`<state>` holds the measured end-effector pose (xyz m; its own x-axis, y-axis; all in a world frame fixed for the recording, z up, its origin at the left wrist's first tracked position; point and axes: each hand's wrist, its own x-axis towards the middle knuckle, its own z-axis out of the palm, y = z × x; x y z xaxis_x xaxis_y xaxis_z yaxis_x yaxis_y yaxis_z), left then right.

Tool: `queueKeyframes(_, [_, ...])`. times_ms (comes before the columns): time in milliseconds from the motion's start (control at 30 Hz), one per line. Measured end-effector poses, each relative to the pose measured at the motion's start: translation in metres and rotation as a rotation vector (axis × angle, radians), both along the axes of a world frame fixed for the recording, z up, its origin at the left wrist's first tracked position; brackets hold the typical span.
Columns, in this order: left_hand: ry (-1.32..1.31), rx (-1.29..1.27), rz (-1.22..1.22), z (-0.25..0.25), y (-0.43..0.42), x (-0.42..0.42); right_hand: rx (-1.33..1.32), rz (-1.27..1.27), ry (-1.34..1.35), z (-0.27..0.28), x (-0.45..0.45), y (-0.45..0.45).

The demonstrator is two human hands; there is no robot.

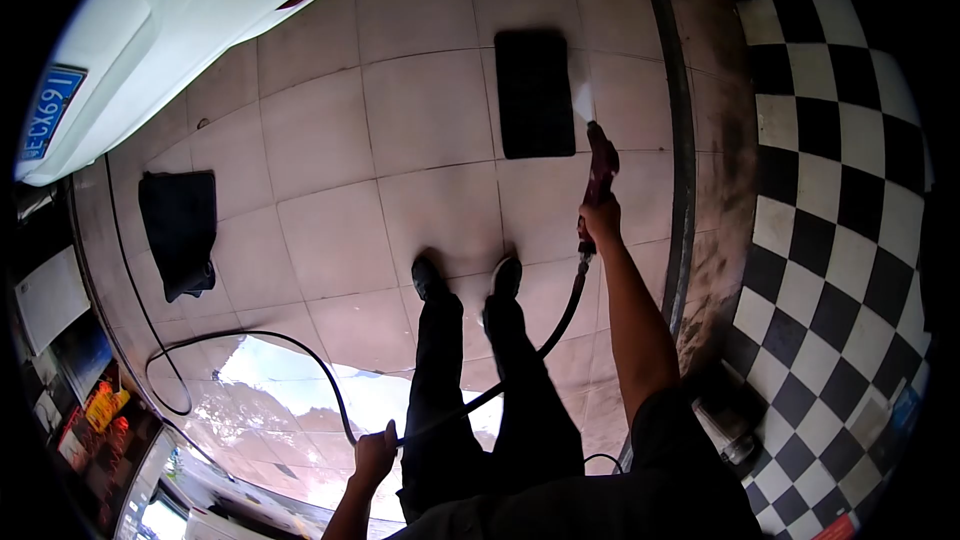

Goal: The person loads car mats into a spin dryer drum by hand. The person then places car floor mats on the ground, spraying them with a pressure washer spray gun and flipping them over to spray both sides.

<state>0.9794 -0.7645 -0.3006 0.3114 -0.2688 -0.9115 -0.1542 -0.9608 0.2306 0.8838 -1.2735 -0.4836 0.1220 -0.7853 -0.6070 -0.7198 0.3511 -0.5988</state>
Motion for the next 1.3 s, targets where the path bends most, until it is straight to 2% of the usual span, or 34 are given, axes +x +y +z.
queueKeyframes(67, [0.084,0.002,-0.112,0.009,0.020,0.002,0.135,-0.028,-0.187,-0.005,-0.036,0.017])
queueKeyframes(133, [0.233,0.014,-0.204,0.012,0.034,0.001,0.404,-0.240,-0.309,-0.006,-0.065,0.029])
queueKeyframes(200, [0.406,0.147,-0.271,0.019,0.025,0.006,0.413,-0.354,-0.351,0.001,-0.085,0.046])
queueKeyframes(233, [0.429,0.149,-0.412,0.016,0.018,0.012,0.399,-0.392,-0.338,0.002,-0.096,0.055])
queueKeyframes(300, [0.310,-0.030,-0.548,-0.019,0.015,0.014,0.410,-0.365,-0.454,-0.004,-0.120,0.064])
queueKeyframes(367, [0.135,-0.195,-0.578,-0.074,-0.029,0.025,0.461,-0.454,-0.475,-0.007,-0.138,0.059])
queueKeyframes(400, [0.034,-0.190,-0.505,-0.122,-0.039,0.024,0.462,-0.482,-0.485,-0.016,-0.148,0.056])
queueKeyframes(433, [0.004,-0.165,-0.583,-0.154,-0.086,0.030,0.463,-0.512,-0.495,-0.027,-0.159,0.053])
queueKeyframes(467, [-0.104,-0.315,-0.579,-0.193,-0.123,0.030,0.480,-0.527,-0.498,-0.036,-0.168,0.049])
queueKeyframes(533, [-0.159,-0.364,-0.653,-0.282,-0.202,0.029,0.519,-0.533,-0.581,-0.058,-0.187,0.041])
queueKeyframes(567, [-0.114,-0.216,-0.613,-0.293,-0.277,0.022,0.521,-0.528,-0.591,-0.074,-0.200,0.040])
queueKeyframes(600, [-0.291,-0.377,-0.764,-0.344,-0.302,0.018,0.544,-0.534,-0.613,-0.082,-0.207,0.038])
queueKeyframes(633, [-0.355,-0.409,-0.807,-0.377,-0.342,0.014,0.565,-0.546,-0.633,-0.085,-0.213,0.037])
queueKeyframes(733, [-0.477,-0.313,-0.793,-0.476,-0.448,-0.001,0.643,-0.614,-0.651,-0.100,-0.233,0.037])
queueKeyframes(800, [-0.504,-0.190,-0.806,-0.513,-0.510,-0.016,0.688,-0.647,-0.646,-0.107,-0.242,0.033])
queueKeyframes(867, [-0.449,-0.177,-0.735,-0.527,-0.558,-0.032,0.756,-0.700,-0.625,-0.109,-0.251,0.026])
queueKeyframes(900, [-0.622,-0.229,-0.874,-0.558,-0.565,-0.034,0.782,-0.740,-0.639,-0.107,-0.253,0.022])
queueKeyframes(967, [-0.670,-0.169,-0.854,-0.589,-0.581,-0.037,0.781,-0.678,-0.581,-0.107,-0.259,0.012])
queueKeyframes(1100, [-0.816,-0.165,-0.924,-0.609,-0.585,-0.032,0.769,-0.676,-0.542,-0.111,-0.269,0.013])
queueKeyframes(1167, [-0.719,-0.071,-1.301,-0.613,-0.584,-0.025,0.760,-0.818,-0.622,-0.110,-0.265,0.013])
queueKeyframes(1200, [-0.723,-0.025,-1.462,-0.650,-0.574,-0.017,0.742,-0.816,-0.551,-0.110,-0.259,0.013])
queueKeyframes(1300, [-0.649,-0.125,-1.428,-0.613,-0.576,-0.005,0.689,-0.727,-0.509,-0.091,-0.258,0.014])
